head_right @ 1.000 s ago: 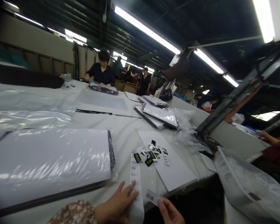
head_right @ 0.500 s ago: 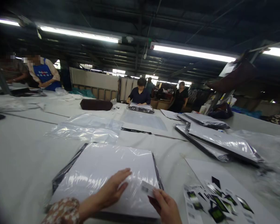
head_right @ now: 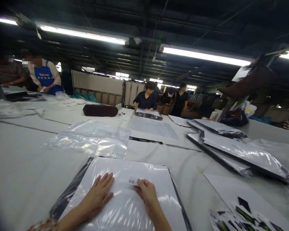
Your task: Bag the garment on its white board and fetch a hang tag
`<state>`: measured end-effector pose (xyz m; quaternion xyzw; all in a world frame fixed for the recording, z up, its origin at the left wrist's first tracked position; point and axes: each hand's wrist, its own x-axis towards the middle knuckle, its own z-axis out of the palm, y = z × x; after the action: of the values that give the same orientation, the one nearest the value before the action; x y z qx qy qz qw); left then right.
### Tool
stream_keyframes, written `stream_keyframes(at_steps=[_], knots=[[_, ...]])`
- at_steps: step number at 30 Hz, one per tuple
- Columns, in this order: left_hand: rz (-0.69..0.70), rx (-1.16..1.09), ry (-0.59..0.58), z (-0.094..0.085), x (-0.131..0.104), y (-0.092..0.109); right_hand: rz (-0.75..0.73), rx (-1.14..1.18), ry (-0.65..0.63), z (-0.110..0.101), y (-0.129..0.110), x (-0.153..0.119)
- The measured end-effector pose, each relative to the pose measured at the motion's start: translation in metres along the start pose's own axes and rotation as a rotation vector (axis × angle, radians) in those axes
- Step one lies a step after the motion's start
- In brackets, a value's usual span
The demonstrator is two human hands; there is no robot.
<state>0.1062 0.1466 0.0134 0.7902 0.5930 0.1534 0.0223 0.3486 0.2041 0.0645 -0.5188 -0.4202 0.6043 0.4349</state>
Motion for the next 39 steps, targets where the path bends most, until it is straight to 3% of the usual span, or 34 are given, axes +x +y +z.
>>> stream_keyframes(at_steps=[5,15,23,31,39], knots=[[0.002,0.016,0.005,0.001,-0.002,0.001,-0.038,-0.287,0.057,-0.012,0.016,0.009],[-0.114,0.025,-0.266,-0.042,0.021,0.041,-0.102,-0.603,0.102,0.001,0.013,0.011],[-0.115,-0.095,-0.256,-0.022,0.022,0.037,-0.195,-0.834,0.178,0.013,0.001,0.001],[-0.144,-0.030,-0.256,-0.040,0.021,0.048,-0.373,-0.915,0.274,0.020,0.012,-0.003],[-0.160,-0.026,-0.262,-0.037,0.018,0.050,-0.476,-0.886,0.273,0.005,0.008,-0.006]])
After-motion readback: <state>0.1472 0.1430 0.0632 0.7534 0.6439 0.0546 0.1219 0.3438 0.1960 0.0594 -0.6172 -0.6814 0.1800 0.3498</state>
